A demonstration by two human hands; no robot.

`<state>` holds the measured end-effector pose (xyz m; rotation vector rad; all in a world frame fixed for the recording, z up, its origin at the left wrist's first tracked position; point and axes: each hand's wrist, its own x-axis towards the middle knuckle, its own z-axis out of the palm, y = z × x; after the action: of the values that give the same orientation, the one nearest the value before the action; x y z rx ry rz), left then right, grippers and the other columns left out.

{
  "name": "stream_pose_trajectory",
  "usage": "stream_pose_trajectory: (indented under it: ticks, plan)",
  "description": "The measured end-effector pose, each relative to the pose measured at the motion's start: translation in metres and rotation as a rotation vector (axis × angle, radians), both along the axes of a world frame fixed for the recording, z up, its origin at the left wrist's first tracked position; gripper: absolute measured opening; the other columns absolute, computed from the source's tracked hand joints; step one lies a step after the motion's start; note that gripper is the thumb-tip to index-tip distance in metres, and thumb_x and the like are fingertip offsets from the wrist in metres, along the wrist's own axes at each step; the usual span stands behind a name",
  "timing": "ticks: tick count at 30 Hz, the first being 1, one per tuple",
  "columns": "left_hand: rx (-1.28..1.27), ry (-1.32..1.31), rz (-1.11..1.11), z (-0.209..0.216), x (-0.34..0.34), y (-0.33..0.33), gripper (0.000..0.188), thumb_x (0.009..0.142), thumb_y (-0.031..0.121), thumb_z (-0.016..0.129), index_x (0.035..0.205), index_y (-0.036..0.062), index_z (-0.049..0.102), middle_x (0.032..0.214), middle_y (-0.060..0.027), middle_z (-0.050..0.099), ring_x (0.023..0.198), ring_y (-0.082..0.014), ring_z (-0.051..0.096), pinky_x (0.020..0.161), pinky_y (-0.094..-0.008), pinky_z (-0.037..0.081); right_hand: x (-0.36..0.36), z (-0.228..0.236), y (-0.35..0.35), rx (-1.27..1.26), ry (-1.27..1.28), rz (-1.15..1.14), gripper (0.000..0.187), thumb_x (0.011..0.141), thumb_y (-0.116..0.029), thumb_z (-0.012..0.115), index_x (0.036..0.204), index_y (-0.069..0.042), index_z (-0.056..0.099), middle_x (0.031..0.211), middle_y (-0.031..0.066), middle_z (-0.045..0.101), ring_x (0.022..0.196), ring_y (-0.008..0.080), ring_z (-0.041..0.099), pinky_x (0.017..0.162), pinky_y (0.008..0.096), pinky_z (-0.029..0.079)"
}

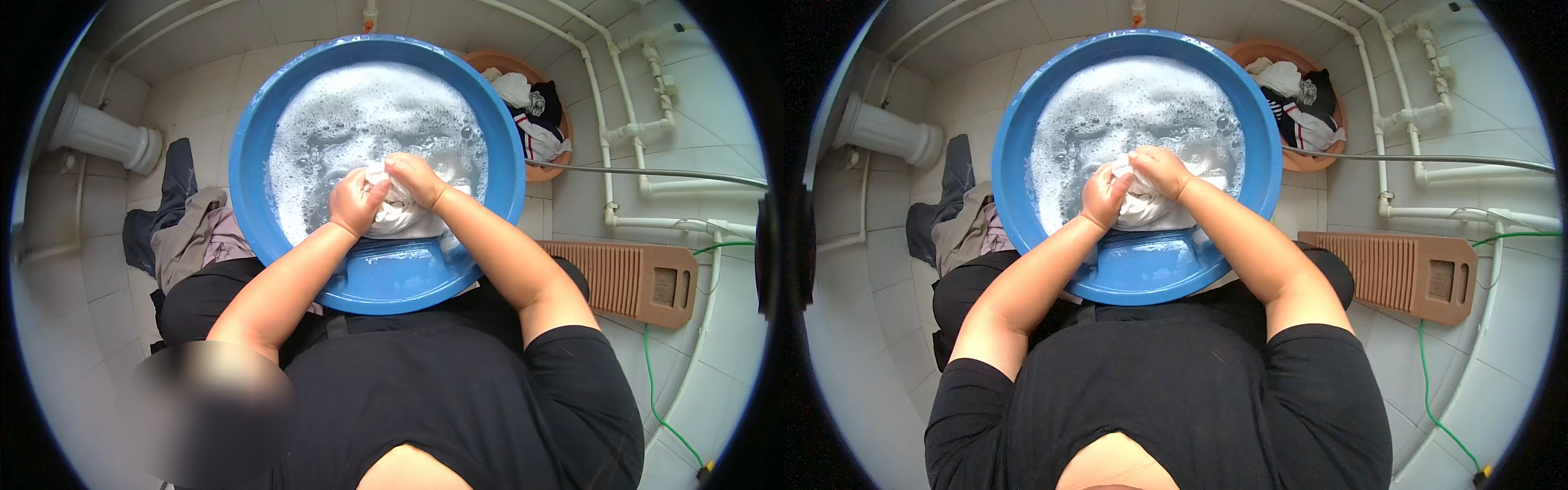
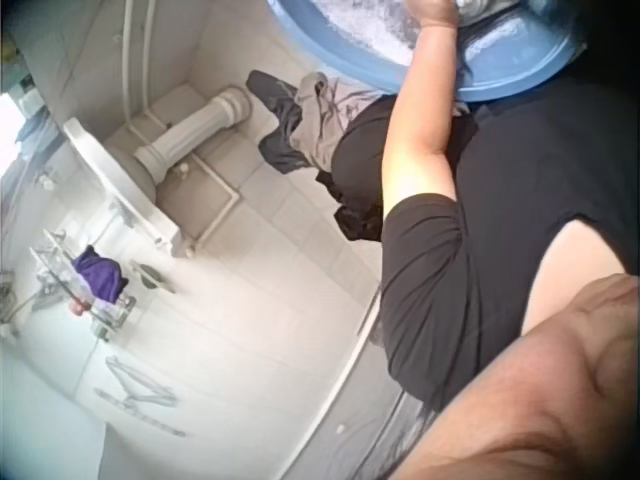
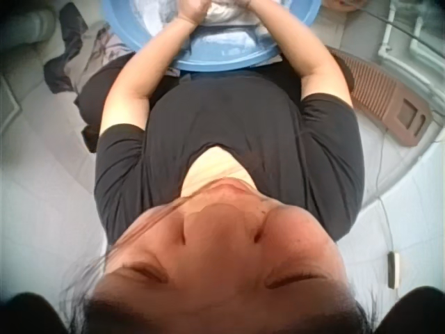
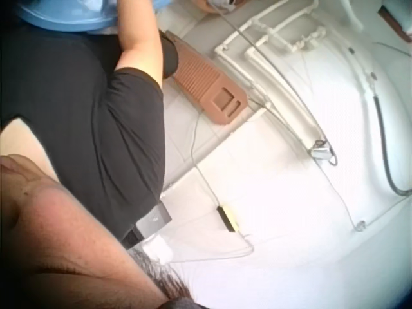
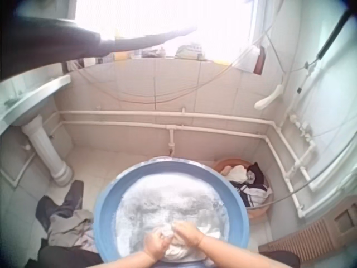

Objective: The person hand-washes a white cloth in a blue basin filled with soapy water. They repeatedly submerge, scrub, and wring the cloth using both hands, occasionally lifting it to squeeze out water before returning it to the basin.

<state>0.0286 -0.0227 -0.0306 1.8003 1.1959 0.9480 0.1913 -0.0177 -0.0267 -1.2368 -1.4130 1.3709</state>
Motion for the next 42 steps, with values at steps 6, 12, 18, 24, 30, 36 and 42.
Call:
stream_pose_trajectory:
  ticks: [6,12,18,24,30,36,42]
  plan:
    - [-0.197,-0.063,-0.158,0.004,-0.027,0.026,0.032,0.075,0.029,0.068,0.094,0.0034,0.063,0.08,-0.0073,0.063,0.077,-0.017,0.061,0.069,-0.0305,0.046,0.033,-0.013,-0.011,-0.233,0.196,-0.267,0.05,0.085,-0.047,0.051,0.103,-0.001,0.056,0.099,0.0112,0.058,0.096,0.0201,0.052,0.089,0.0323,0.039]
    - [-0.567,-0.719,0.458,0.032,-0.072,0.057,0.012,0.082,0.012,0.062,0.074,0.0059,0.055,0.075,-0.0026,0.058,0.069,-0.0111,0.056,0.064,-0.0241,0.045,0.042,0.034,-0.046,0.067,-0.926,0.093,0.065,0.064,-0.046,0.071,0.106,0.0,0.054,0.104,0.0198,0.056,0.101,0.0323,0.054,0.086,0.0389,0.043]
    - [-0.303,-0.713,0.6,0.038,-0.066,0.098,0.019,0.081,0.014,0.065,0.073,0.0049,0.05,0.079,-0.0041,0.057,0.07,-0.0099,0.05,0.064,-0.0241,0.042,0.112,0.048,-0.004,0.319,-0.455,-0.852,0.023,0.078,-0.02,0.061,0.068,-0.004,0.048,0.062,0.0093,0.052,0.052,0.0193,0.045,0.054,0.0323,0.042]
    - [0.434,0.59,0.248,0.005,-0.055,0.07,0.067,0.071,0.031,0.069,0.125,0.0006,0.044,0.136,-0.0244,0.032,0.126,-0.0348,0.032,0.104,-0.0468,0.025,0.066,0.071,-0.008,0.266,-0.872,-0.307,0.02,0.075,-0.026,0.066,0.078,-0.009,0.057,0.079,0.0093,0.06,0.07,0.0255,0.059,0.062,0.0367,0.046]
    - [-0.195,0.598,-0.236,-0.002,-0.041,0.061,0.053,0.074,0.027,0.061,0.124,0.0139,0.051,0.142,-0.0157,0.03,0.124,-0.0311,0.038,0.102,-0.0329,0.031,0.009,0.021,-0.014,0.127,-1.02,0.202,0.086,0.057,-0.044,0.076,0.13,-0.016,0.04,0.142,0.0137,0.026,0.127,0.0353,0.029,0.1,0.054,0.028]
    - [-0.586,0.349,-0.161,-0.024,-0.055,0.085,0.063,0.084,0.054,0.047,0.116,0.0009,0.055,0.11,-0.0159,0.06,0.103,-0.0235,0.056,0.09,-0.0317,0.039,0.032,-0.007,0.041,-0.367,-0.99,-0.013,0.07,0.07,-0.052,0.066,0.123,-0.009,0.048,0.114,0.0163,0.058,0.104,0.0304,0.056,0.089,0.038,0.044]
    - [-0.548,0.445,-0.158,-0.007,-0.061,0.083,0.056,0.08,0.053,0.054,0.107,0.0052,0.062,0.109,-0.0172,0.06,0.101,-0.0286,0.057,0.088,-0.0328,0.041,0.051,-0.02,0.052,-0.346,-1.271,-0.058,0.053,0.079,-0.048,0.056,0.114,-0.008,0.058,0.12,0.0152,0.054,0.11,0.0288,0.053,0.092,0.0384,0.042]
